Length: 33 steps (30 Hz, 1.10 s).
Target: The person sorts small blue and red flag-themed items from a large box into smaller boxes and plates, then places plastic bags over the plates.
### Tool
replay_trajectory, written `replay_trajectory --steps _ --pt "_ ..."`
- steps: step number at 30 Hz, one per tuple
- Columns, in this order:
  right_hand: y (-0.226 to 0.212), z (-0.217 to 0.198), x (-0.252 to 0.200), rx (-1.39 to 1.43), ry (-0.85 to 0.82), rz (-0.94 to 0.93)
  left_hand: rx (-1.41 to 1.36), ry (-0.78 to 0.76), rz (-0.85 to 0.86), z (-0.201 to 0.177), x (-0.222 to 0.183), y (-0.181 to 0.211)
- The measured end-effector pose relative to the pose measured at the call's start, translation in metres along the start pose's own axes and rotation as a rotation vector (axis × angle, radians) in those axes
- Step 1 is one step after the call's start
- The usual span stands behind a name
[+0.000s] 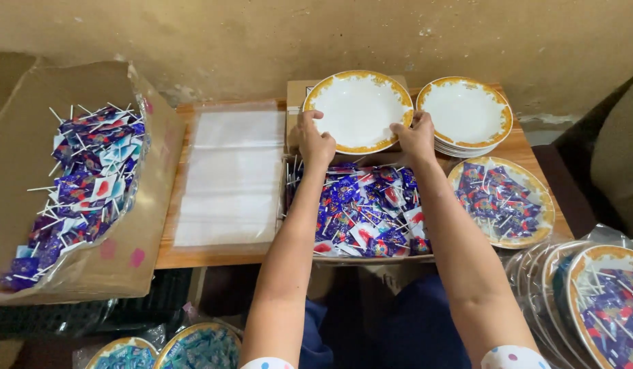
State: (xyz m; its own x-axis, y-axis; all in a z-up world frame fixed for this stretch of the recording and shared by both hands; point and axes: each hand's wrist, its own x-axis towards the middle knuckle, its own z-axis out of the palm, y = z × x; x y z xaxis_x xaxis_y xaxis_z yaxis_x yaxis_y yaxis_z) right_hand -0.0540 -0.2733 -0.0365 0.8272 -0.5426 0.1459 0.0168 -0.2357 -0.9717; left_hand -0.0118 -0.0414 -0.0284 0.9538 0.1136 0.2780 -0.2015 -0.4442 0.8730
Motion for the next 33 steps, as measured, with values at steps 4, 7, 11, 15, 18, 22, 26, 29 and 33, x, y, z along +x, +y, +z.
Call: replay_trajectory --steps 4,7,11,15,18,22,26,29,33 --pt "0.010 0.005 -0.008 -0.052 0.044 0.022 -0.038 -0.024 -0.087 -0.007 -0.012 0.006" --pt "0.008 0.004 -0.008 -0.199 0.050 0.054 0.014 -0.046 -0.134 -0.006 -0.013 0.011" --pt "0.010 0.003 -0.008 -0.446 0.088 -0.031 0.031 -0.066 -0.092 -0.014 -0.014 0.008" --pt "-0.028 0.002 -0.039 -0.451 0.215 -0.476 -0.033 0.044 0.083 -0.068 -0.008 -0.011" --pt "-0.056 0.013 -0.057 -0.401 0.171 -0.659 0.233 0.051 -0.091 -0.127 0.025 -0.125" --pt "-0.071 0.050 -0.066 -0.423 0.102 -0.841 0.664 -0.275 -0.209 -0.199 0.010 -0.228" --pt "-0.071 0.122 -0.088 -0.386 -0.138 -1.048 0.725 -0.456 -0.237 -0.226 -0.026 -0.210" --pt "-0.068 0.172 -0.120 -0.457 -0.403 -1.066 0.738 -0.349 -0.112 -0.216 -0.026 -0.234" --pt "-0.055 0.227 -0.151 -0.940 -0.821 -0.863 0.606 -0.235 -0.037 -0.203 -0.012 -0.245"
